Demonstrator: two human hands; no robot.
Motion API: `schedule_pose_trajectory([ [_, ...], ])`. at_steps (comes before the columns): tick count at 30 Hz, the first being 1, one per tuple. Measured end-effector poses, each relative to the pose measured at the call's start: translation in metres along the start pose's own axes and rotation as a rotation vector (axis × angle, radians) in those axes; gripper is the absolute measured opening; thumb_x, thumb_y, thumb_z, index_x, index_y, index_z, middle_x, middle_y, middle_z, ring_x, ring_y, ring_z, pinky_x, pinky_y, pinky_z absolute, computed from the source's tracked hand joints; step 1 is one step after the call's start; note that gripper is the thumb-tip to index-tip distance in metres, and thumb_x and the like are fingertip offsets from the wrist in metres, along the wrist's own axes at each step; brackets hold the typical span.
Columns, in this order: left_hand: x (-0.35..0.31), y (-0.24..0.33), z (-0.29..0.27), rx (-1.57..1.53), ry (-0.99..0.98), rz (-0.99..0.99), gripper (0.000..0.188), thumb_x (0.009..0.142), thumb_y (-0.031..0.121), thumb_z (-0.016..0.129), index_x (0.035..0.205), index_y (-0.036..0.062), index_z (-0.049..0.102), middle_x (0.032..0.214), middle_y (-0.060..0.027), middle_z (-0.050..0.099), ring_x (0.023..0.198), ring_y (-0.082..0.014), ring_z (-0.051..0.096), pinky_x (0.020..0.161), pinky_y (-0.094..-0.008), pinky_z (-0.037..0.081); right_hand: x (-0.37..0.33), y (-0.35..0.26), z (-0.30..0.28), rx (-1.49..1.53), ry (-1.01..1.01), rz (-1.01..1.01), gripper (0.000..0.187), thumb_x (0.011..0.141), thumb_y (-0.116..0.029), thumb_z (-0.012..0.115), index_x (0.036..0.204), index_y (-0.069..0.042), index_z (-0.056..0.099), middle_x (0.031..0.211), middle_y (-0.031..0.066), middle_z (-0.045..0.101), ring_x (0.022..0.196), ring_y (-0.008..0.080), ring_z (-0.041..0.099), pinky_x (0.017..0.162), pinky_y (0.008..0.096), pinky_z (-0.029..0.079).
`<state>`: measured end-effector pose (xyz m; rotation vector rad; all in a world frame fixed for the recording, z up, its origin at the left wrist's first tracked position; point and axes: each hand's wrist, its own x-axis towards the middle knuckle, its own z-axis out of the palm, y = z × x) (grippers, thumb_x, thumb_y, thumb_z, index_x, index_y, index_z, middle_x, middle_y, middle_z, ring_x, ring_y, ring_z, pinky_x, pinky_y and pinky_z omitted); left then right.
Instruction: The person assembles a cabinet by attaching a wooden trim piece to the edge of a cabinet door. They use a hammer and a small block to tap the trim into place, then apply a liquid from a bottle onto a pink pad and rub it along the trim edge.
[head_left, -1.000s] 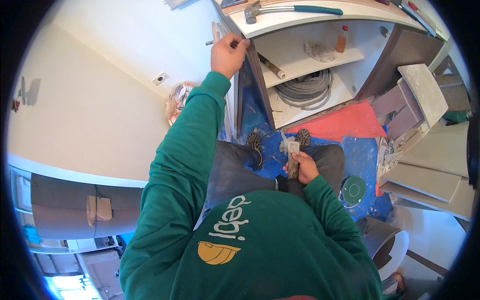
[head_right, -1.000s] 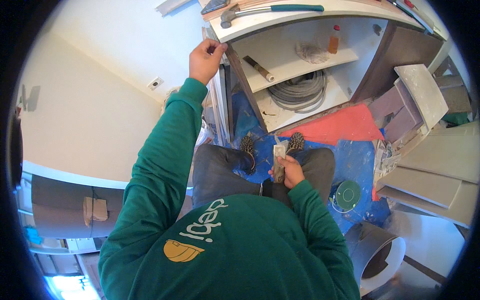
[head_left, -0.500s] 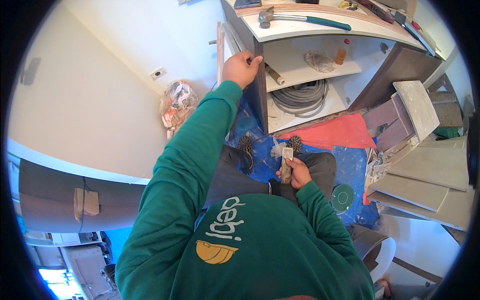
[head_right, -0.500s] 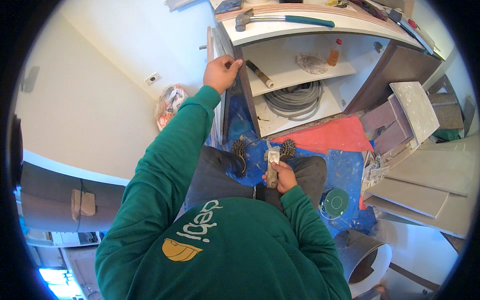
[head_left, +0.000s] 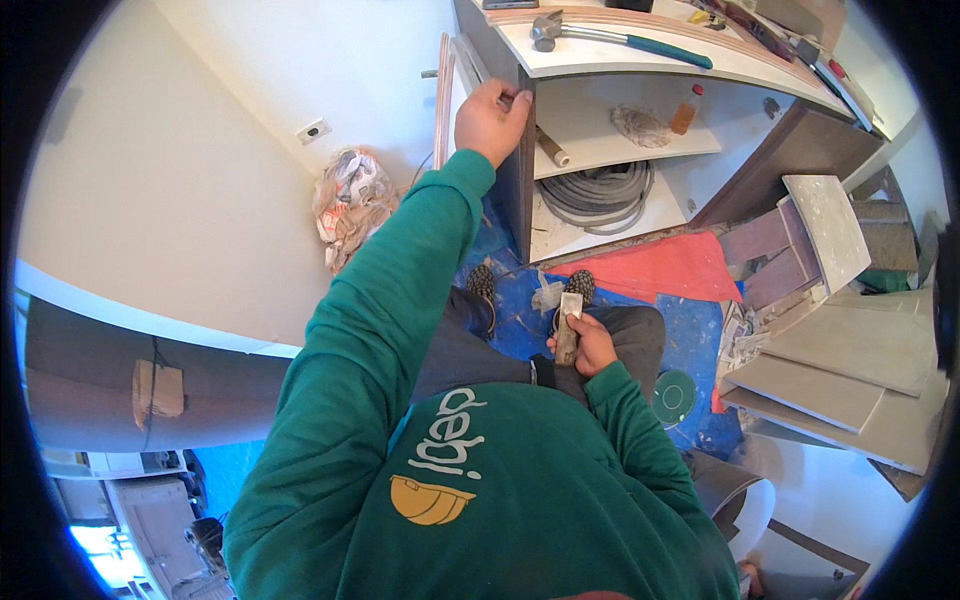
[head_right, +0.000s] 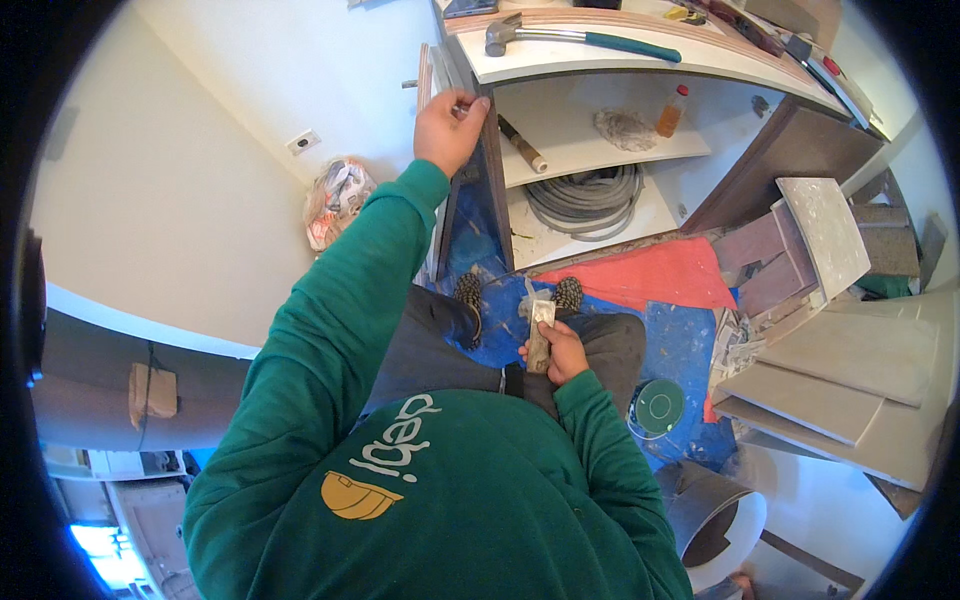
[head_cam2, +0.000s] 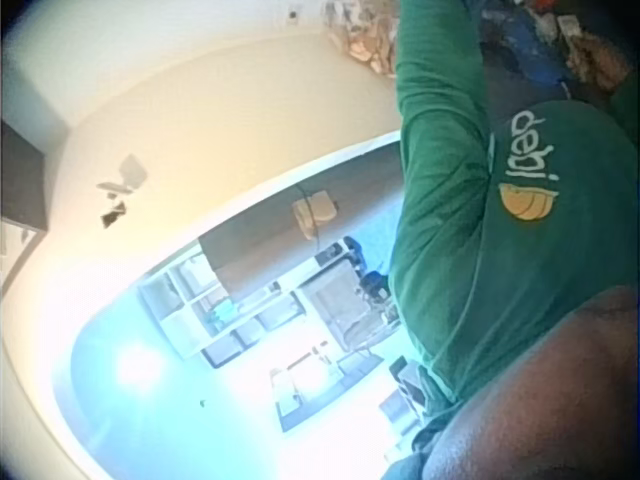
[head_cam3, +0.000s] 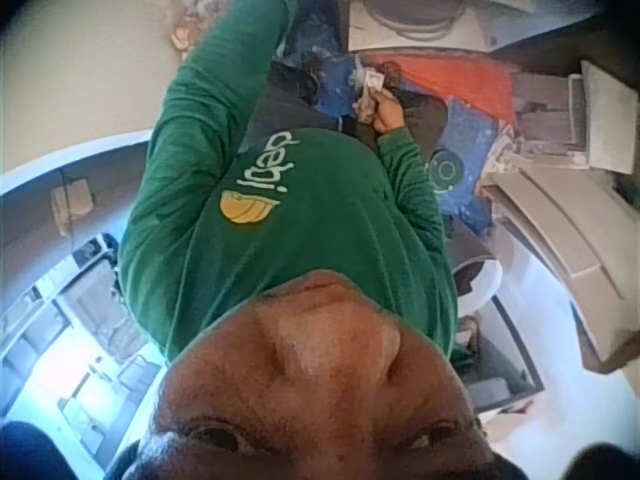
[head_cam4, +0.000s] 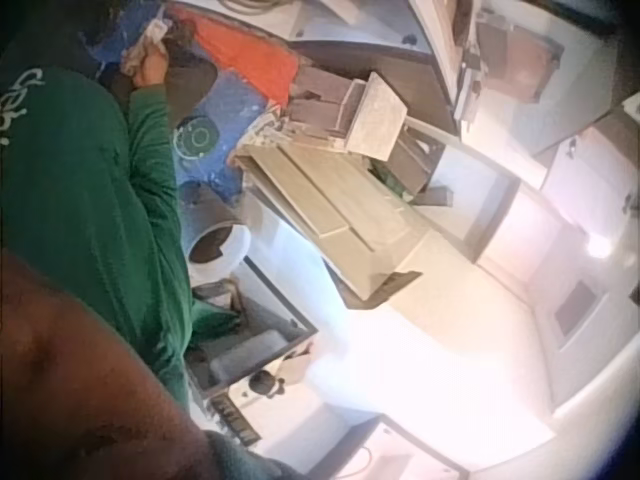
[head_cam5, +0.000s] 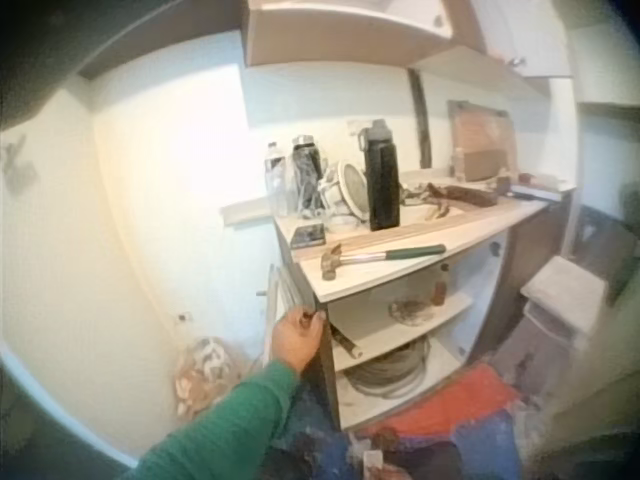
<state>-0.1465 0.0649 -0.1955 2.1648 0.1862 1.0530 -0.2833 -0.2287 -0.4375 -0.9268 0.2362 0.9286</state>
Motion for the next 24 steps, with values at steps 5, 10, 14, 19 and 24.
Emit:
schedule_pose_trajectory([
  [5,0.017,0.013,-0.002,-0.161,0.089,0.055,0.024,0.088,0.026,0.072,0.092,0.0021,0.070,0.084,-0.0135,0.070,0.074,-0.0250,0.069,0.072,-0.0359,0.056,0.004,0.001,0.001,0.009,0.016,0.009,0.023,0.103,-0.019,0.053,0.120,-0.003,0.055,0.085,0.0165,0.065,0.073,0.0323,0.069,0.062,0.0438,0.059],
  [10,0.020,0.018,-0.004,-0.127,0.045,0.011,0.021,0.087,0.021,0.073,0.095,0.0020,0.070,0.084,-0.0123,0.070,0.074,-0.0223,0.068,0.072,-0.0342,0.056,0.006,0.001,0.001,0.015,-0.009,0.009,0.021,0.103,-0.019,0.053,0.118,-0.004,0.055,0.086,0.0158,0.065,0.073,0.0324,0.069,0.063,0.0448,0.059],
  [14,0.020,0.013,0.001,-0.311,0.114,-0.004,0.019,0.085,0.018,0.074,0.097,0.0026,0.070,0.084,-0.0105,0.070,0.074,-0.0196,0.068,0.072,-0.0327,0.056,0.004,0.002,0.001,-0.014,0.003,0.019,0.020,0.103,-0.019,0.054,0.115,-0.004,0.055,0.088,0.0156,0.065,0.076,0.0329,0.069,0.067,0.0462,0.059],
  [19,0.021,0.019,0.002,-0.298,0.122,-0.021,0.019,0.085,0.019,0.073,0.094,0.0030,0.070,0.085,-0.0109,0.070,0.075,-0.0210,0.068,0.072,-0.0335,0.055,0.004,0.003,-0.001,-0.013,0.050,0.023,0.019,0.102,-0.016,0.053,0.116,-0.004,0.056,0.086,0.0163,0.066,0.073,0.0345,0.070,0.062,0.0470,0.058],
  [24,0.020,0.019,-0.005,-0.190,0.096,0.003,0.022,0.085,0.023,0.074,0.095,0.0037,0.070,0.087,-0.0116,0.070,0.076,-0.0224,0.068,0.073,-0.0352,0.056,0.006,0.003,-0.003,-0.050,0.044,0.028,0.016,0.102,-0.015,0.054,0.113,-0.004,0.056,0.086,0.0168,0.066,0.074,0.0347,0.070,0.062,0.0473,0.058],
])
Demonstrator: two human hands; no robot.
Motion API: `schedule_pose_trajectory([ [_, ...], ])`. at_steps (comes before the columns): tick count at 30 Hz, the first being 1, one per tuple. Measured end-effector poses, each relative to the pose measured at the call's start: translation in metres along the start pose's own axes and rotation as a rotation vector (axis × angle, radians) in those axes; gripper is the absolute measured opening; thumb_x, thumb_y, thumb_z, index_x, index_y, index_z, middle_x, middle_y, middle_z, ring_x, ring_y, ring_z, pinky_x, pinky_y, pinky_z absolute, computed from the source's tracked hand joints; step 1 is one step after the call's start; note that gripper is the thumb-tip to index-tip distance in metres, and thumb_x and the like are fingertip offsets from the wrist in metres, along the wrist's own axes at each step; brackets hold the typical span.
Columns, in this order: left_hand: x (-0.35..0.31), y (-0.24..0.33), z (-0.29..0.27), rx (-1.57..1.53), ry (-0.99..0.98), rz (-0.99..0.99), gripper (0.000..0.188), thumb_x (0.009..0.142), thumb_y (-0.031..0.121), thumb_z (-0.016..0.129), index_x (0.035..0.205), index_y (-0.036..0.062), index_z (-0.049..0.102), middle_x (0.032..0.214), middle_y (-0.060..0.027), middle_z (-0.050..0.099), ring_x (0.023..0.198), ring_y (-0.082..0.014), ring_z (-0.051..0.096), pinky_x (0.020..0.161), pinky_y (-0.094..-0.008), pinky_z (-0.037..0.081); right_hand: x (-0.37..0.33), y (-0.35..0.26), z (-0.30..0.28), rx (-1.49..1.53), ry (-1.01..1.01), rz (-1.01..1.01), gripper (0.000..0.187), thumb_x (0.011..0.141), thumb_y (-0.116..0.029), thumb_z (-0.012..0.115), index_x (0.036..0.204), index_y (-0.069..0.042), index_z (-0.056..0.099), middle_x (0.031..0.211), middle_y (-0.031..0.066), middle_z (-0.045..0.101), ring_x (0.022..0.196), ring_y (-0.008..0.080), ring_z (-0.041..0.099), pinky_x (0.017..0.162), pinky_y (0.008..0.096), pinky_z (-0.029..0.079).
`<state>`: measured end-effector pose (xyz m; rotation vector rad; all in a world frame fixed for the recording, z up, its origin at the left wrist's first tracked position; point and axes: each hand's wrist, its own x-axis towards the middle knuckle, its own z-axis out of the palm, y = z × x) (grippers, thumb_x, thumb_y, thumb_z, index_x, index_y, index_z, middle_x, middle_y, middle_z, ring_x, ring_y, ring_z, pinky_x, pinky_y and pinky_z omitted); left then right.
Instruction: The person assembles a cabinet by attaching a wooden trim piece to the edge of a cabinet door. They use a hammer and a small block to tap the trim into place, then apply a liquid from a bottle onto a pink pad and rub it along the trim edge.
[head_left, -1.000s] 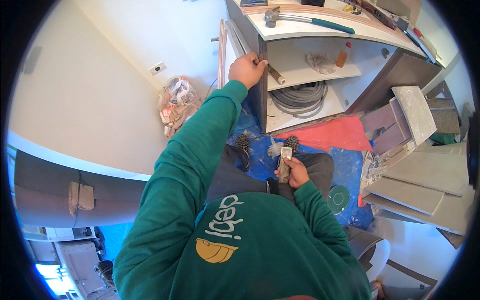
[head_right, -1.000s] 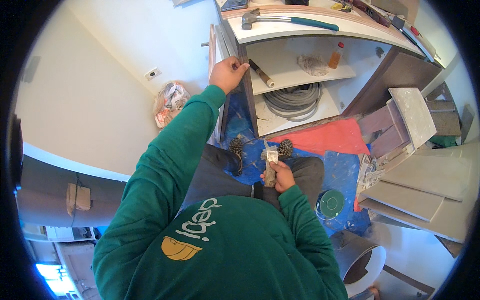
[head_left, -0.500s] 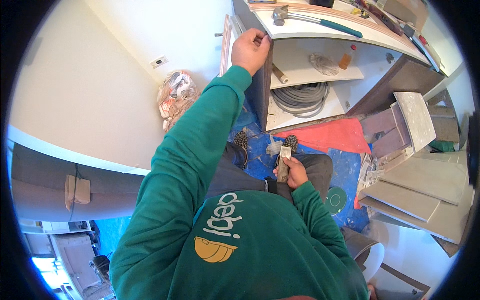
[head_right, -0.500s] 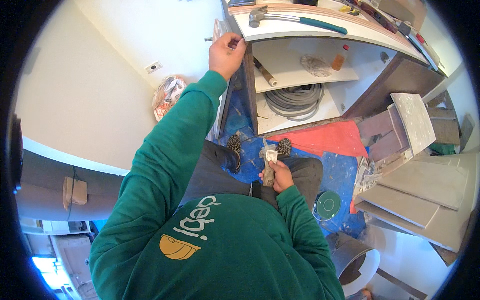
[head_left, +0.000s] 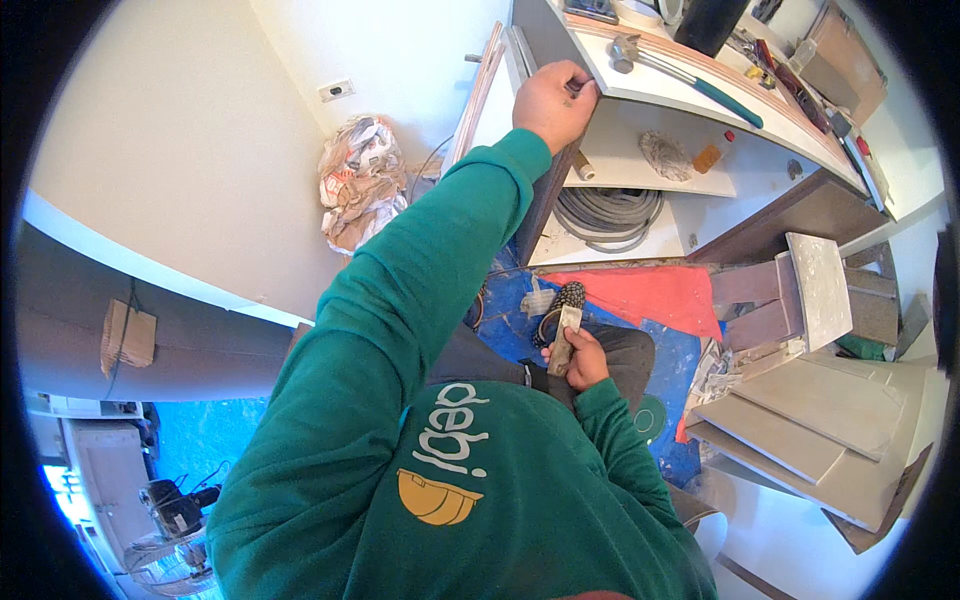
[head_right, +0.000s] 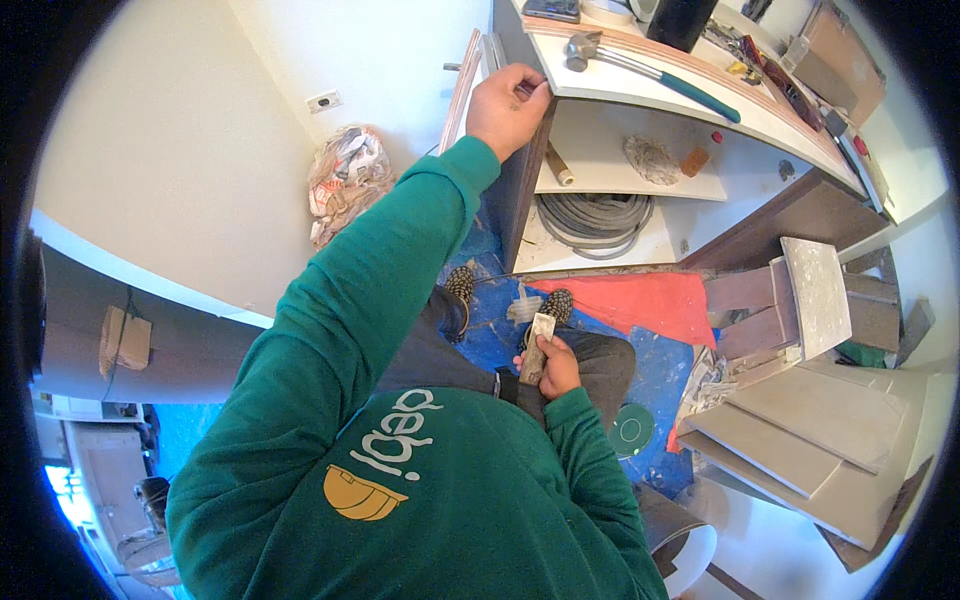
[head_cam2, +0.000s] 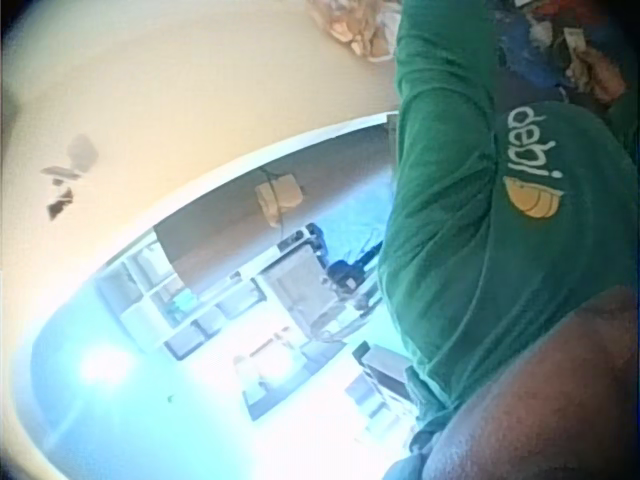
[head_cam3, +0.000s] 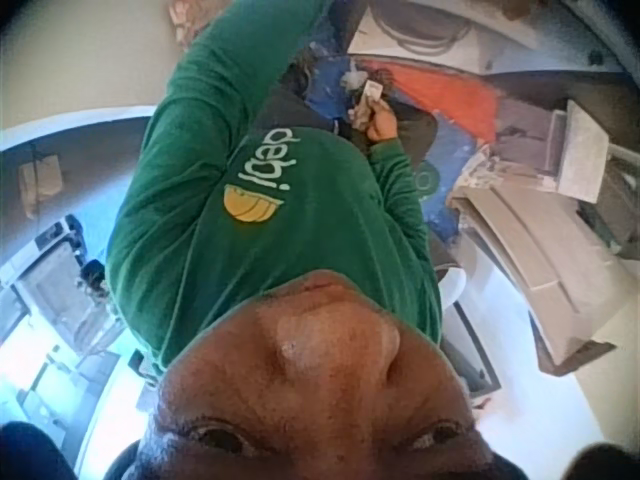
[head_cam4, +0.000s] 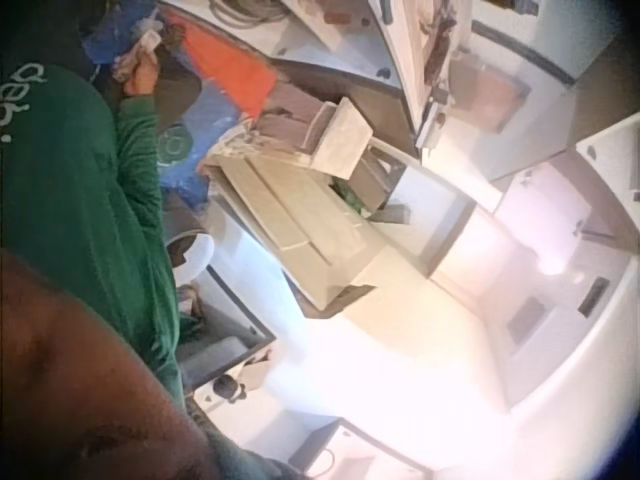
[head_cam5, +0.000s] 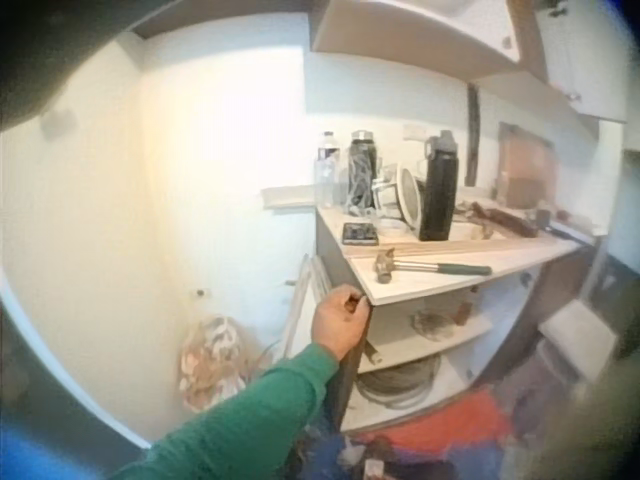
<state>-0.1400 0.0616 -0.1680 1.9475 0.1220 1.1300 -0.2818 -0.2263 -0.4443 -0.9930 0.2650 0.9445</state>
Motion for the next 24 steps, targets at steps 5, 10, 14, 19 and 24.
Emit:
schedule_pose_trajectory([
  [5,-0.025,-0.014,-0.020,-0.021,-0.067,0.023,0.028,0.087,0.026,0.074,0.102,0.0032,0.070,0.095,-0.0143,0.071,0.084,-0.0248,0.068,0.077,-0.0365,0.056,-0.007,-0.003,0.006,-0.001,0.006,-0.027,0.015,0.101,-0.012,0.054,0.111,-0.001,0.055,0.088,0.0178,0.066,0.078,0.0354,0.070,0.068,0.0472,0.059],
  [10,-0.140,-0.082,-0.049,0.042,-0.270,-0.053,0.022,0.098,0.024,0.062,0.098,0.0019,0.067,0.092,-0.0159,0.069,0.082,-0.0271,0.067,0.076,-0.0376,0.053,-0.017,-0.012,0.020,0.070,-0.007,-0.072,0.016,0.097,-0.009,0.056,0.111,0.000,0.055,0.092,0.0186,0.068,0.082,0.0360,0.071,0.073,0.0479,0.060],
  [14,-0.245,-0.107,-0.077,-0.069,-0.509,-0.431,0.028,0.100,0.026,0.062,0.088,0.0008,0.066,0.078,-0.0107,0.064,0.073,-0.0176,0.060,0.070,-0.0346,0.049,-0.027,-0.025,0.036,0.025,-0.043,-0.143,0.020,0.095,-0.007,0.058,0.113,0.000,0.056,0.093,0.0170,0.068,0.082,0.0327,0.071,0.074,0.0469,0.059],
  [19,-0.285,-0.116,-0.124,-0.071,-0.624,-0.670,0.036,0.098,0.033,0.066,0.082,0.0006,0.067,0.070,-0.0063,0.060,0.070,-0.0108,0.053,0.065,-0.0315,0.046,-0.029,-0.080,0.079,-0.171,-0.052,-0.456,0.021,0.093,-0.013,0.064,0.110,-0.003,0.059,0.084,0.0090,0.064,0.072,0.0211,0.063,0.066,0.0353,0.053],
  [24,-0.266,-0.129,-0.155,0.096,-0.441,-0.490,0.036,0.094,0.034,0.069,0.084,0.0004,0.068,0.073,-0.0124,0.063,0.070,-0.0223,0.060,0.066,-0.0378,0.047,0.006,-0.168,0.151,-0.326,0.025,-0.812,0.019,0.098,-0.023,0.066,0.097,-0.004,0.065,0.077,0.0012,0.057,0.067,0.0118,0.052,0.060,0.0279,0.042],
])
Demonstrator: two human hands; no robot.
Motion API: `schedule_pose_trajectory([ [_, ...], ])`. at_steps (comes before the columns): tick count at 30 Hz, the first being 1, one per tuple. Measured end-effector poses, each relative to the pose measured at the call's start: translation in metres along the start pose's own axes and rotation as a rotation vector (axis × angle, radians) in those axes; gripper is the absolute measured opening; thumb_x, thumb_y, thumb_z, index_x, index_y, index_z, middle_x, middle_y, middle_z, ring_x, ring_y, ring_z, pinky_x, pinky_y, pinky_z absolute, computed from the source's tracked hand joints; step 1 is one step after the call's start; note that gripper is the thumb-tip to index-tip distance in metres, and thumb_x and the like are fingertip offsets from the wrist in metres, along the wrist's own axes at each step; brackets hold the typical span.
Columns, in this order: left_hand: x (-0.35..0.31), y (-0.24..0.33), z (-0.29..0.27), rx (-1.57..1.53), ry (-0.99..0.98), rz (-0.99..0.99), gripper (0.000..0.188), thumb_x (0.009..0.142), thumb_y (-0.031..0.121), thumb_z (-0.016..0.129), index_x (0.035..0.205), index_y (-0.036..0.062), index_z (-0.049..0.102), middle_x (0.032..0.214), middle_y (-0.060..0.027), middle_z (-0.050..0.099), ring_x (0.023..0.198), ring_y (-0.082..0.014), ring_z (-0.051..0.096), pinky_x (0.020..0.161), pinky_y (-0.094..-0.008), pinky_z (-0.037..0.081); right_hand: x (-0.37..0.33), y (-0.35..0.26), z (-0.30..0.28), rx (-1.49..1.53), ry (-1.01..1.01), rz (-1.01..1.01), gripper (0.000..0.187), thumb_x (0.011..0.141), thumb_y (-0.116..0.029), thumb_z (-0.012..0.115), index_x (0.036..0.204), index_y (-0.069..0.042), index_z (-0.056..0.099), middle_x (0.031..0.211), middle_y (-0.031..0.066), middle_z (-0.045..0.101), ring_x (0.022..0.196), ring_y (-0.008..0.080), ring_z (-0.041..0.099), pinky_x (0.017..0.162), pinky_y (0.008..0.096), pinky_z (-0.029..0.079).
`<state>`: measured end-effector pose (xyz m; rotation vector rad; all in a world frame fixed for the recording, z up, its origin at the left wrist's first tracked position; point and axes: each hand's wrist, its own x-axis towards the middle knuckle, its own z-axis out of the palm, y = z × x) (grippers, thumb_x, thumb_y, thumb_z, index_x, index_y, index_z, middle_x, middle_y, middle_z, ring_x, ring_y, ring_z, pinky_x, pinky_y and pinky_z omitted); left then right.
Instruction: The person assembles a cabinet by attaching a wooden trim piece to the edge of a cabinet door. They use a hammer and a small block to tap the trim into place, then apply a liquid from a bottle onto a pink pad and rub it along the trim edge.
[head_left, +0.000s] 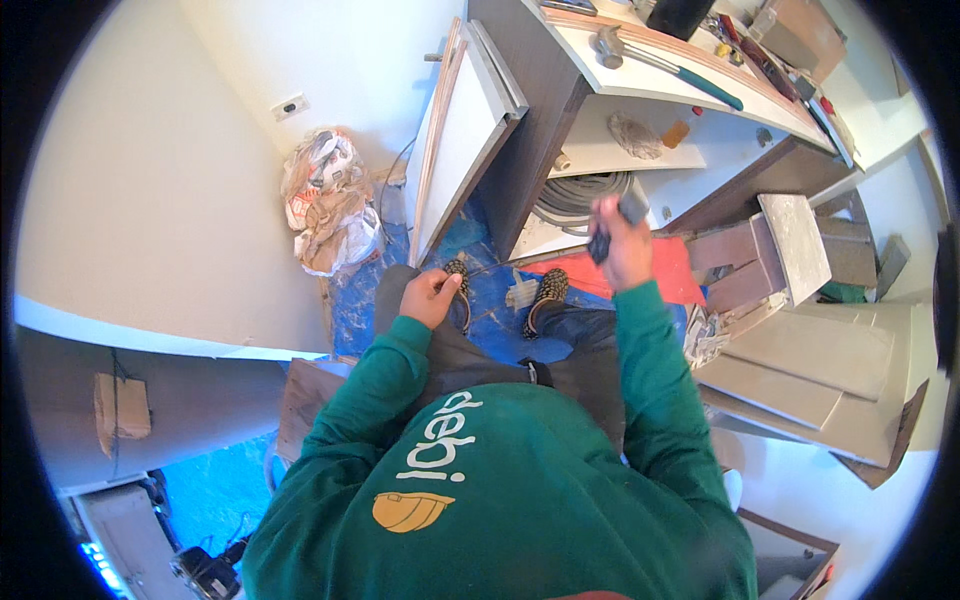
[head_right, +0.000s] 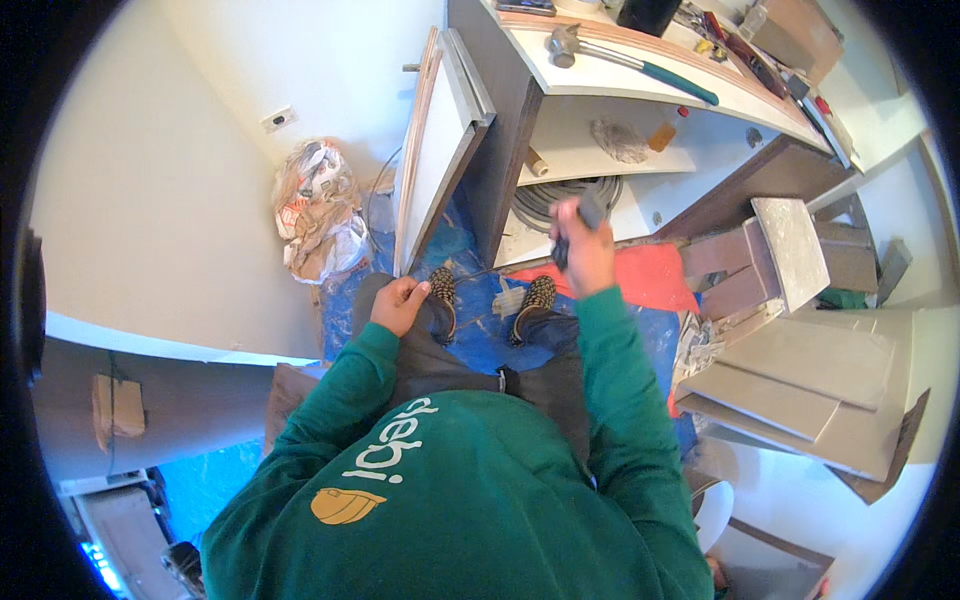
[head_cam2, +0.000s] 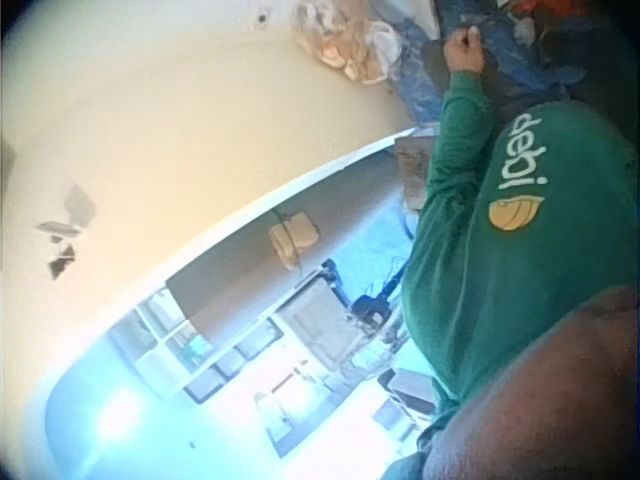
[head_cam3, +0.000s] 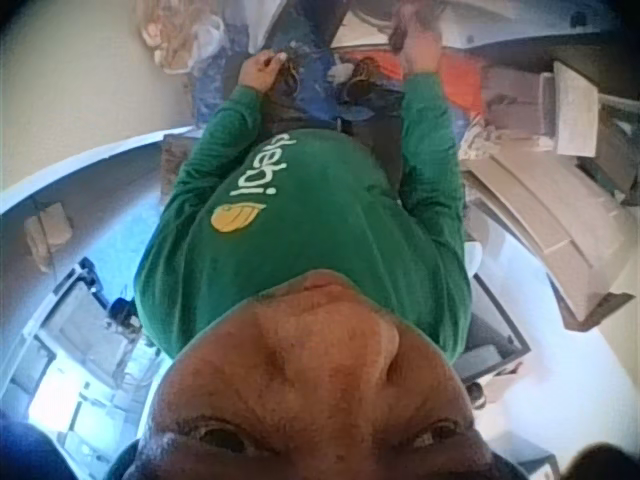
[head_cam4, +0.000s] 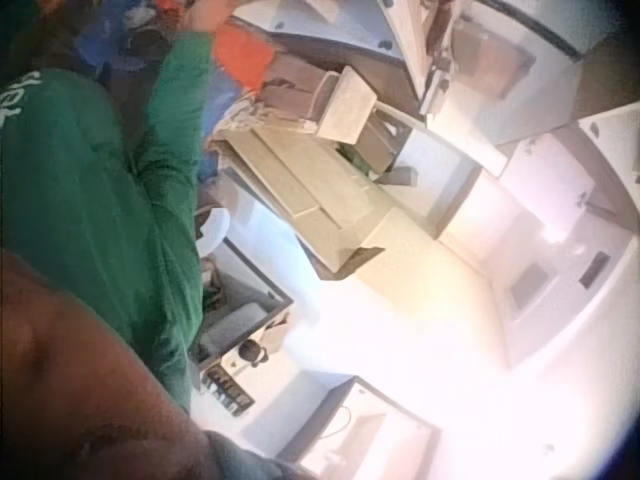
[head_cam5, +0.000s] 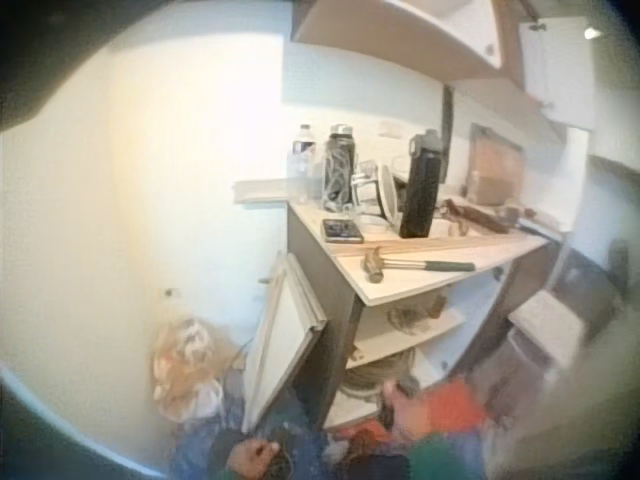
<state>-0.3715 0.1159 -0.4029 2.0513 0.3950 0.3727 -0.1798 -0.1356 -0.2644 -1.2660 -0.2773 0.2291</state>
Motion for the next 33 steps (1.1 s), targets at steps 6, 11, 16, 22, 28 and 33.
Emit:
schedule_pose_trajectory([
  [6,-0.001,-0.028,-0.014,0.180,0.075,0.029,0.034,0.093,0.033,0.068,0.082,0.0009,0.068,0.078,-0.0176,0.066,0.077,-0.0348,0.065,0.070,-0.0426,0.050,0.076,-0.022,0.064,0.025,0.102,-0.164,0.029,0.102,-0.020,0.060,0.127,-0.007,0.064,0.106,0.0032,0.064,0.099,0.0171,0.059,0.087,0.0328,0.048],
  [11,0.006,-0.028,-0.012,0.234,-0.009,0.021,0.032,0.091,0.034,0.068,0.081,0.0026,0.070,0.083,-0.0180,0.069,0.086,-0.0390,0.064,0.077,-0.0486,0.050,0.097,-0.014,0.087,0.162,0.205,-0.196,0.036,0.099,-0.018,0.065,0.131,-0.002,0.064,0.127,0.0071,0.064,0.111,0.0162,0.056,0.098,0.0328,0.043],
  [16,0.004,-0.024,-0.013,0.209,0.010,-0.008,0.032,0.091,0.034,0.068,0.081,0.0035,0.070,0.082,-0.0175,0.069,0.086,-0.0386,0.064,0.077,-0.0490,0.050,0.095,-0.016,0.097,0.191,0.241,-0.192,0.038,0.099,-0.016,0.066,0.133,0.000,0.061,0.125,0.0078,0.064,0.112,0.0167,0.056,0.101,0.0318,0.041],
  [22,0.006,-0.023,-0.010,0.230,0.029,0.027,0.033,0.091,0.034,0.068,0.080,0.0029,0.069,0.079,-0.0178,0.067,0.079,-0.0371,0.065,0.071,-0.0461,0.049,0.093,-0.019,0.090,0.103,0.204,-0.158,0.037,0.101,-0.018,0.063,0.133,0.000,0.061,0.124,0.0078,0.064,0.112,0.0160,0.057,0.095,0.0309,0.046],
  [28,0.005,-0.023,-0.013,0.196,0.025,-0.019,0.034,0.095,0.033,0.065,0.082,0.0017,0.070,0.079,-0.0165,0.067,0.078,-0.0334,0.066,0.071,-0.0423,0.050,0.062,-0.018,0.061,-0.187,0.164,-0.177,0.043,0.105,-0.033,0.054,0.129,0.001,0.063,0.117,0.0124,0.069,0.109,0.0198,0.064,0.091,0.0333,0.051],
  [33,0.015,0.007,-0.007,-0.396,-0.050,-0.020,0.022,0.096,0.021,0.067,0.108,0.0026,0.068,0.094,-0.0123,0.070,0.094,-0.0210,0.067,0.081,-0.0349,0.052,0.015,-0.047,0.063,-0.170,-0.279,0.059,0.059,0.105,-0.050,0.047,0.126,0.002,0.064,0.118,0.0147,0.070,0.111,0.0208,0.064,0.096,0.0360,0.049],
])
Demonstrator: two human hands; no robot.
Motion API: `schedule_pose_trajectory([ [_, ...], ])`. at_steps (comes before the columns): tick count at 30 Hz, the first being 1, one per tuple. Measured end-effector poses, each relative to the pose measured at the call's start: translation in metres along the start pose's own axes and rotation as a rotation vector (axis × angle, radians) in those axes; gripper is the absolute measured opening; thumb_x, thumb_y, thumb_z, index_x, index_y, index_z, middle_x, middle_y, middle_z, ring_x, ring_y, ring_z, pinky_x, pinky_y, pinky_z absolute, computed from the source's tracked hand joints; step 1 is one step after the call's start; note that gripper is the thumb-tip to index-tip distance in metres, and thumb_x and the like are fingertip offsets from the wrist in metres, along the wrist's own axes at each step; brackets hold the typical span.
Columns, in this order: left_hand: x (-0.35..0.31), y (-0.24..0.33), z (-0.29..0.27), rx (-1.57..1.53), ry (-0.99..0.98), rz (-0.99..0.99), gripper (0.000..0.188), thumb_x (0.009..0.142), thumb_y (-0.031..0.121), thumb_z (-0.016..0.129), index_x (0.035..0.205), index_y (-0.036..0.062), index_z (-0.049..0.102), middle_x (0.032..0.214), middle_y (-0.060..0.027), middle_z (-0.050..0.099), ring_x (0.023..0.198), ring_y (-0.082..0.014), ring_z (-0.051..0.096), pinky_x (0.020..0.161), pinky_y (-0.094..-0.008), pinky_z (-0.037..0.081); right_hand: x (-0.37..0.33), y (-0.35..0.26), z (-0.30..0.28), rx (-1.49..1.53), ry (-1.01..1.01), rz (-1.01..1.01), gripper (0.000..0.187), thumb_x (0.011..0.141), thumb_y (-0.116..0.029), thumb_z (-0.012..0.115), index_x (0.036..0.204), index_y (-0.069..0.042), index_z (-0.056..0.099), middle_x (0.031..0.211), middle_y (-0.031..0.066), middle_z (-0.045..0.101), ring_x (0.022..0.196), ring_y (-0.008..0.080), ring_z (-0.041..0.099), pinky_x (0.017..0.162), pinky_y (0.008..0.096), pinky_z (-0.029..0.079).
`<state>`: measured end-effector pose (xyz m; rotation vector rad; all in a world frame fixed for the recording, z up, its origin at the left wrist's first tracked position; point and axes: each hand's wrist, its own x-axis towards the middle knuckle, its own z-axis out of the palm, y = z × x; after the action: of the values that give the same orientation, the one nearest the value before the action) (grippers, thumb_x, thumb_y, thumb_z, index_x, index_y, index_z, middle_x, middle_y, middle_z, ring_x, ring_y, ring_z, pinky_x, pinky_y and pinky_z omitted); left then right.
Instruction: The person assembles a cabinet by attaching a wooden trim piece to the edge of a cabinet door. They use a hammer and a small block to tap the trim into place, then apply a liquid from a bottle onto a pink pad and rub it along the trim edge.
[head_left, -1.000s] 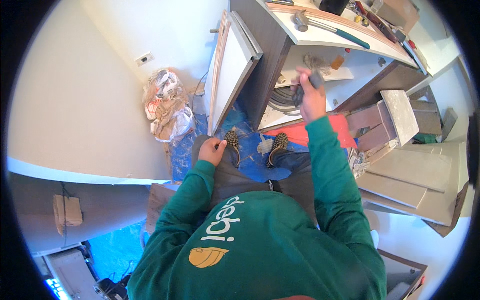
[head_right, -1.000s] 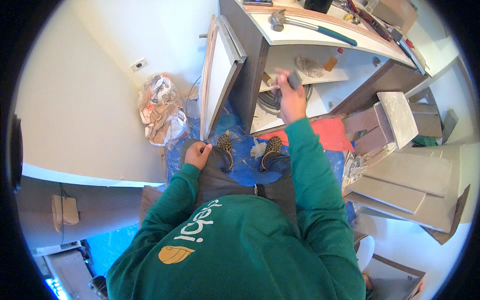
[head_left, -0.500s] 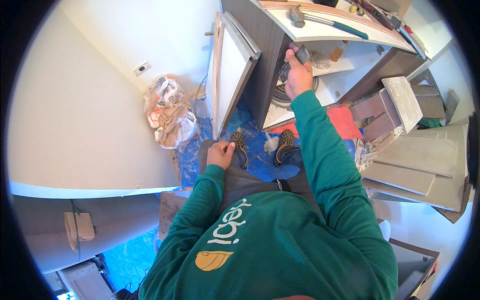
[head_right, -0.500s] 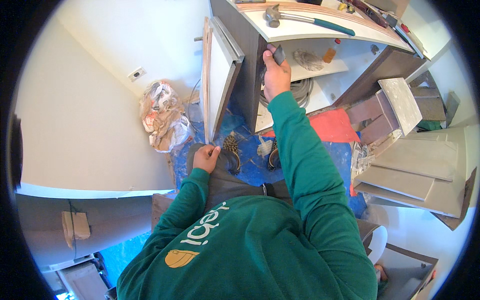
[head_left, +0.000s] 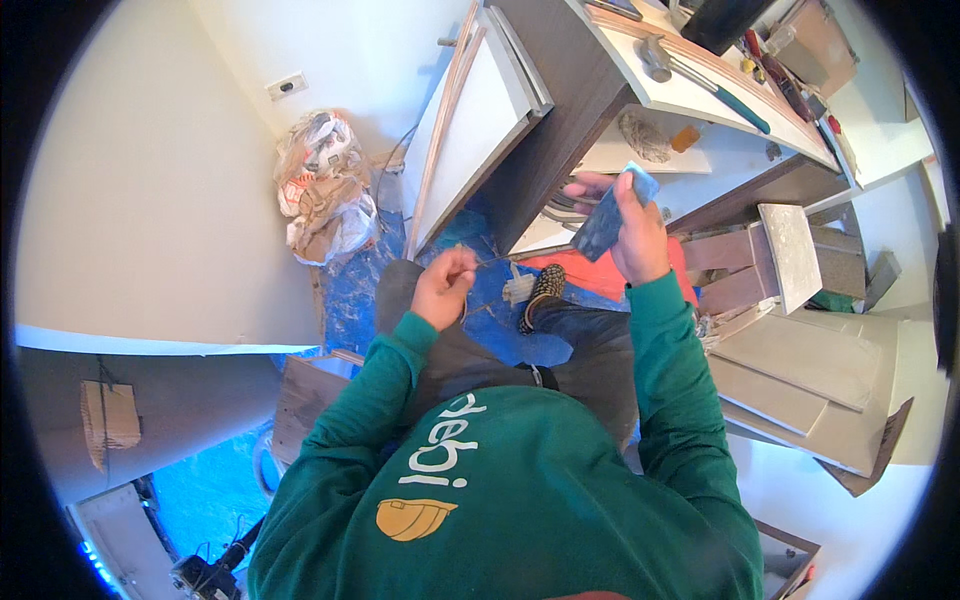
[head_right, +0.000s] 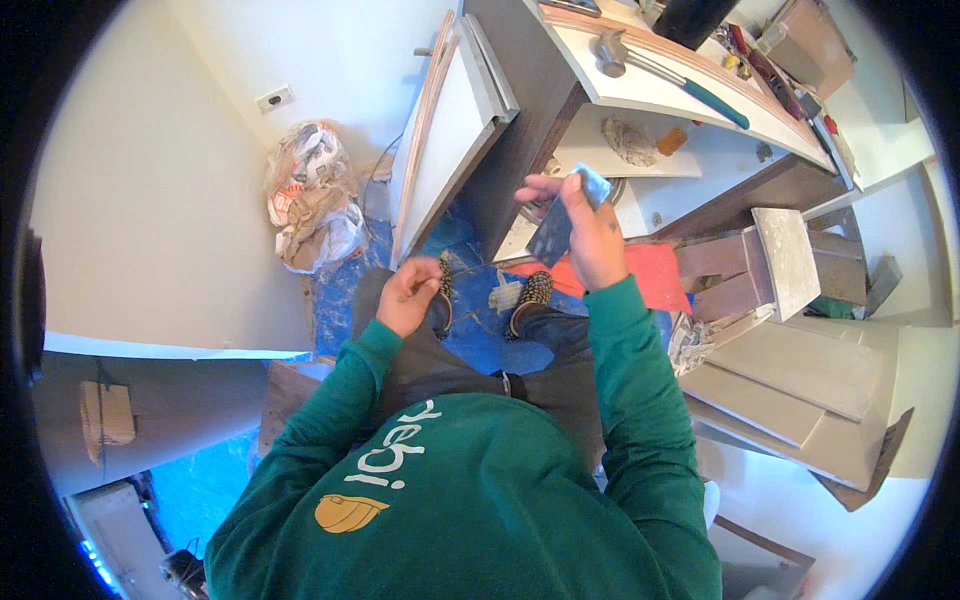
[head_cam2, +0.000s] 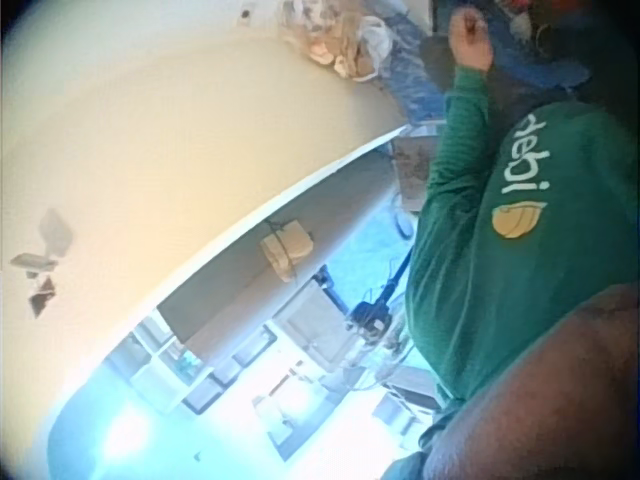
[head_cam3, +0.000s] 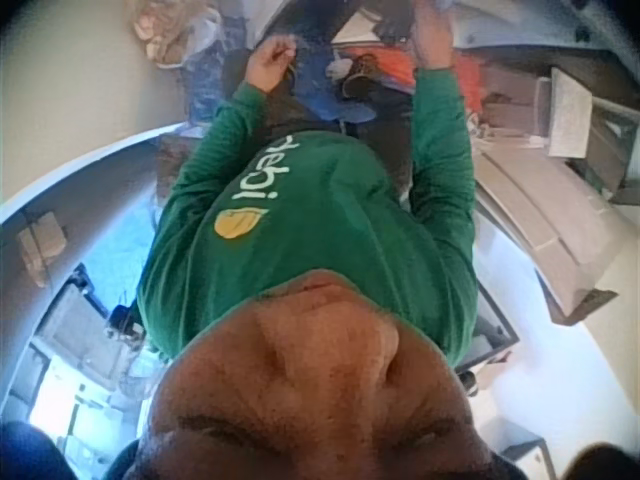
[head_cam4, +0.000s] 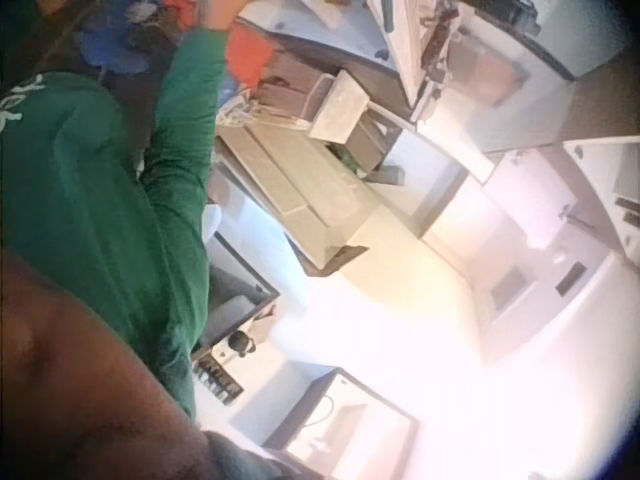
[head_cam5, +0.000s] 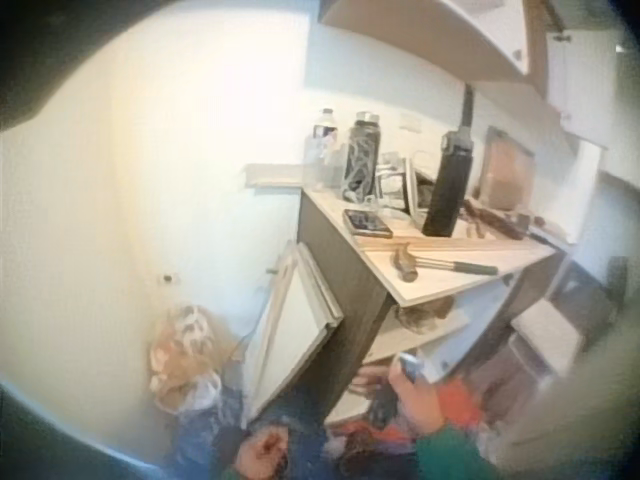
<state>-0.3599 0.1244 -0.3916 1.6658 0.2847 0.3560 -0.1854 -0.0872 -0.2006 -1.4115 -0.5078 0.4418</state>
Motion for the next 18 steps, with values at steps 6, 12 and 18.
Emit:
schedule_pose_trajectory([
  [6,0.048,0.131,0.050,-0.308,-0.168,0.201,0.054,0.090,0.015,0.074,0.135,-0.0012,0.050,0.117,-0.0139,0.065,0.109,-0.0197,0.063,0.095,-0.0348,0.050,0.001,-0.001,0.020,-0.068,-0.110,0.054,0.066,0.106,-0.053,0.042,0.132,0.005,0.059,0.124,0.0180,0.067,0.115,0.0222,0.062,0.101,0.0385,0.048],
  [12,0.071,0.144,0.087,-0.207,-0.087,0.387,0.081,0.084,0.005,0.075,0.151,-0.0034,0.030,0.138,-0.0196,0.052,0.130,-0.0263,0.052,0.106,-0.0393,0.045,0.018,0.002,0.033,-0.100,0.034,0.028,0.059,0.107,-0.047,0.045,0.132,0.004,0.060,0.119,0.0141,0.067,0.111,0.0195,0.063,0.097,0.0334,0.050],
  [18,0.093,0.147,0.090,-0.006,-0.012,0.613,0.074,0.082,0.006,0.073,0.146,-0.0058,0.040,0.131,-0.0237,0.052,0.125,-0.0354,0.054,0.105,-0.0384,0.044,0.031,-0.001,0.035,-0.056,0.209,0.047,0.051,0.104,-0.044,0.052,0.117,0.003,0.068,0.101,0.0097,0.070,0.090,0.0161,0.064,0.082,0.0292,0.051],
])
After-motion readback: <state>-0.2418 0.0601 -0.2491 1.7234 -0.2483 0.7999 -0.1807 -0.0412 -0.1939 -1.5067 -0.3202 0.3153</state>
